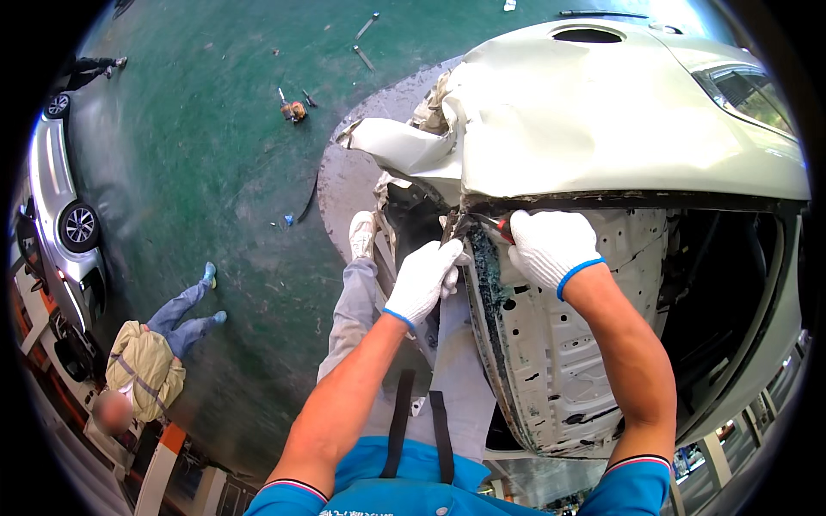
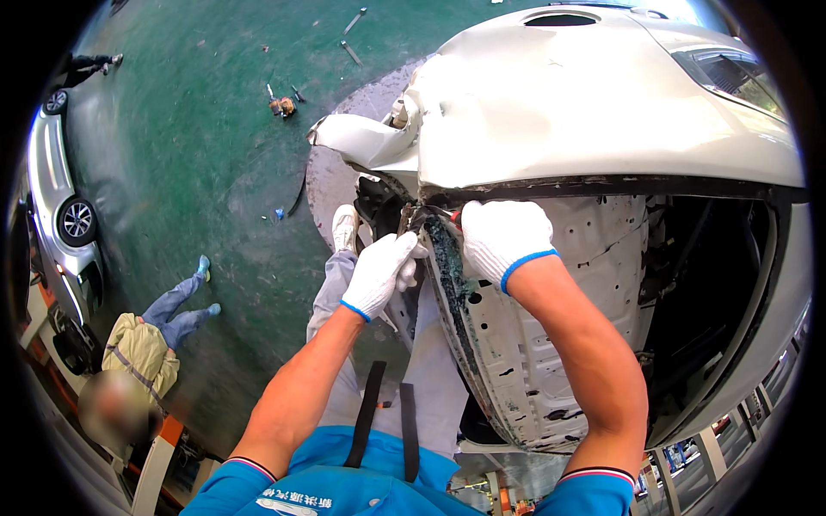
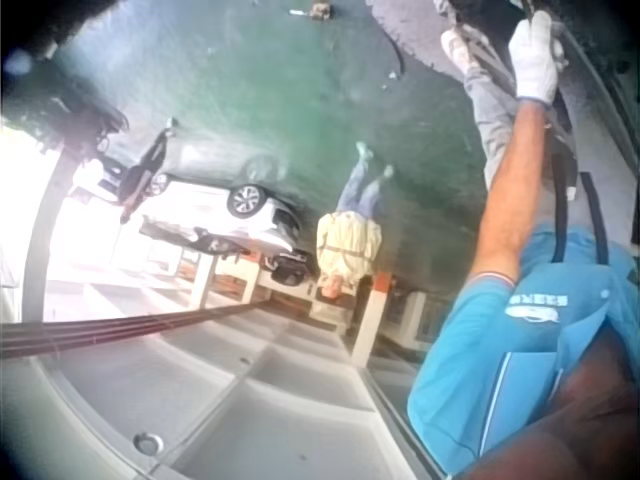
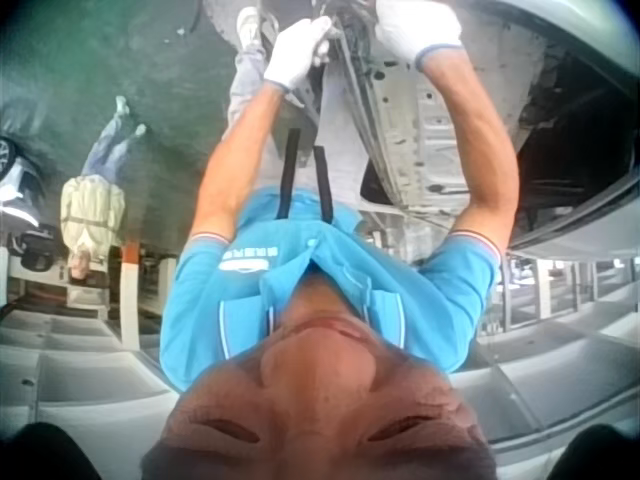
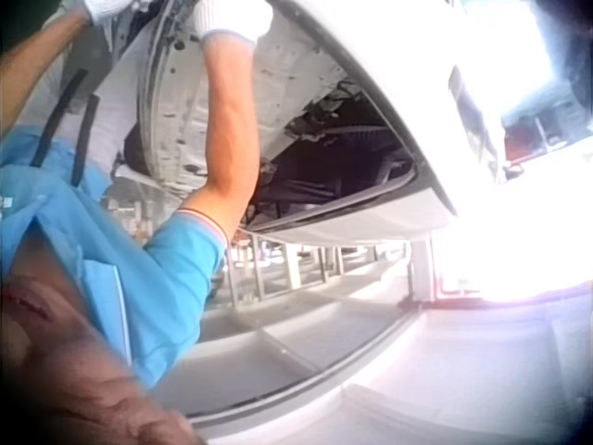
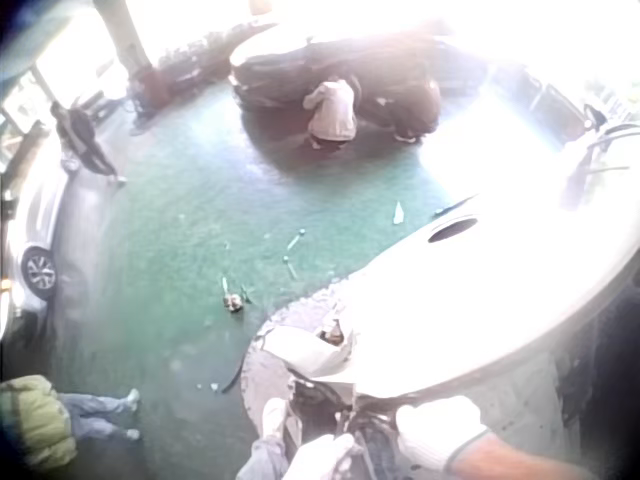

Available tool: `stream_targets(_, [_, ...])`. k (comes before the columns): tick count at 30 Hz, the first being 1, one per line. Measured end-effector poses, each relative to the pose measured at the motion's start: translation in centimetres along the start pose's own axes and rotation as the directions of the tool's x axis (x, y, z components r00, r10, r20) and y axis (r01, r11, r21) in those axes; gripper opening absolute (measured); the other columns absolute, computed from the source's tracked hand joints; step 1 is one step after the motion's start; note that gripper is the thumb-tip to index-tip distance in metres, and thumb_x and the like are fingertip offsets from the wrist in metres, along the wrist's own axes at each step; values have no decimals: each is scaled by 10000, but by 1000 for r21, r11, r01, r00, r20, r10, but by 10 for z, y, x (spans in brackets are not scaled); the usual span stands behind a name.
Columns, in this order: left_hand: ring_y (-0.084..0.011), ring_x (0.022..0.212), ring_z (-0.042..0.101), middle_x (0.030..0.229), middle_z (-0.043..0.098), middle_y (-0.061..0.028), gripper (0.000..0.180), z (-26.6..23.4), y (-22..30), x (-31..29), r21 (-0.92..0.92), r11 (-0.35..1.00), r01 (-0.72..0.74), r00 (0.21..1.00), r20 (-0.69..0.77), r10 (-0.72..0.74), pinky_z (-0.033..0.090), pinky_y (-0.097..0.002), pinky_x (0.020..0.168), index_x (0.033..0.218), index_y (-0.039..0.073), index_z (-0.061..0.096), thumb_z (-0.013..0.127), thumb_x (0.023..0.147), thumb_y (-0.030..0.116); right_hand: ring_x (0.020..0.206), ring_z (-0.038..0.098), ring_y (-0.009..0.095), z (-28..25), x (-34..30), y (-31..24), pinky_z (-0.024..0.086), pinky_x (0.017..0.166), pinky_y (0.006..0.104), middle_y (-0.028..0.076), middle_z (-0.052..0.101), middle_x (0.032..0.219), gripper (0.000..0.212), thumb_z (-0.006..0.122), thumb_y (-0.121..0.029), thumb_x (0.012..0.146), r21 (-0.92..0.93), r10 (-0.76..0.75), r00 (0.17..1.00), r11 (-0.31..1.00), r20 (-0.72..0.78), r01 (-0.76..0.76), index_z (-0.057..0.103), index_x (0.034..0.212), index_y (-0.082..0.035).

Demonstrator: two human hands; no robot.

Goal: The person uses a utility knife to scrape and remove old black sealant from the edge of a white car's hood. The person carefully works along the seam, peeling away the material to expose the metal underneath.

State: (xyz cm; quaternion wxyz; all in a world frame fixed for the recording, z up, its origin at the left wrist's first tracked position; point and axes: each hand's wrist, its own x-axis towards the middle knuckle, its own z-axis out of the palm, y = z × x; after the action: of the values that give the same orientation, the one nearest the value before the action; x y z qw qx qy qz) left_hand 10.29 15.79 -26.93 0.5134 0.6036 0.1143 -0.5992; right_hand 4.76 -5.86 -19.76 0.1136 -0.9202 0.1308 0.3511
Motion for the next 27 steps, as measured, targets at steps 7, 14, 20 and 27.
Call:
stream_targets(7, [-83,515,481,633,553,6,411,3,-1,-2,-33,999,-18,1000,-4,18,420,-245,511,927,26,702,598,1049,404,704,720,373,-1,-3,-3,564,652,495,177,721,775,201,655,-254,864,-5,12,1000,1000,9,-12,667,918,-60])
stream_targets(14, [-84,531,495,645,557,6,382,5,3,-1,1,999,-35,999,-20,35,418,-242,515,910,46,671,602,1044,397,694,712,378,2,-6,-4,555,641,504,177,712,755,208,650,-267,877,4,31,1000,1000,-2,-31,657,910,-62])
stream_targets(20, [-93,566,520,676,570,3,359,1,16,-5,101,993,-60,998,-4,60,436,-252,544,937,45,655,588,1056,377,756,734,376,6,-26,-12,563,665,527,185,739,819,221,570,-242,913,139,119,993,983,20,-121,682,957,-57])
stream_targets(27, [-90,569,518,703,576,11,335,5,12,2,57,997,-48,998,31,46,458,-254,561,1071,35,680,564,1076,349,777,714,412,20,-62,-5,554,700,541,197,722,809,380,604,-424,929,327,212,974,917,83,-228,579,1014,-54])
